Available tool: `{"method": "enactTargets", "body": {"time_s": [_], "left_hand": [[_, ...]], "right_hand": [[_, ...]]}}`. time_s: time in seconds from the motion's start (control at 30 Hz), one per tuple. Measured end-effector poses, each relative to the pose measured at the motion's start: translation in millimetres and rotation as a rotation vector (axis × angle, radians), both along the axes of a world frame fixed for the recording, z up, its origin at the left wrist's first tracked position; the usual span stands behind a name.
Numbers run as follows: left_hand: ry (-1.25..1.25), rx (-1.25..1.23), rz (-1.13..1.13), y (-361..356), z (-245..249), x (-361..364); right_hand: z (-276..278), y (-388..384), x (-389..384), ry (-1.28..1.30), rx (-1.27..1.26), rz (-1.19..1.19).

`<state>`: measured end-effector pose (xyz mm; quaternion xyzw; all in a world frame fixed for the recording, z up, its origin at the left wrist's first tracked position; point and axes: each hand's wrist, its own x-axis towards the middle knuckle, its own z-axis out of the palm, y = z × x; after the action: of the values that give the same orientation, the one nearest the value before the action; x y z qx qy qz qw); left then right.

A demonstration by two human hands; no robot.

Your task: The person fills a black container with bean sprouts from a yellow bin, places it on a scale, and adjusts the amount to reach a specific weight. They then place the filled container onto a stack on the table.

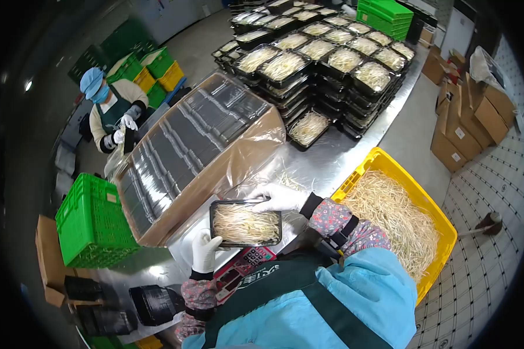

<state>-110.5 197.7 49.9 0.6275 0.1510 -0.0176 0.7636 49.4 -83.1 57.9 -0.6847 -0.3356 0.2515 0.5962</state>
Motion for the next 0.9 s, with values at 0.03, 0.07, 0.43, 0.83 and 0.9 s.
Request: {"method": "enactTargets", "body": {"time_s": [0.03, 0.07, 0.43, 0.83, 0.9], "left_hand": [[0.001, 0.026, -0.027, -6.7, -1.6, 8.3], [-0.067, 0.007, -0.010, -19.0, 8.6, 16.3], [-0.107, 0.211, 0.154, -6.9, 22.3, 8.2], [0.724, 1.791, 1.084, 181.9, -17.8, -218.0], [0.782, 1.536, 0.942, 221.7, -51.7, -265.4]], "right_hand": [[-1.2, -11.1, 4.8, 0.093, -0.014, -0.068], [-4.1, -26.0, 11.9, 0.185, -0.026, -0.133], [-127.1, -110.7, 188.9, 0.370, 0.391, -1.480], [-132.5, -65.8, 137.0, 0.550, 0.586, -1.360], [-139.4, -44.8, 111.6, 0.552, 0.560, -1.259]]}}
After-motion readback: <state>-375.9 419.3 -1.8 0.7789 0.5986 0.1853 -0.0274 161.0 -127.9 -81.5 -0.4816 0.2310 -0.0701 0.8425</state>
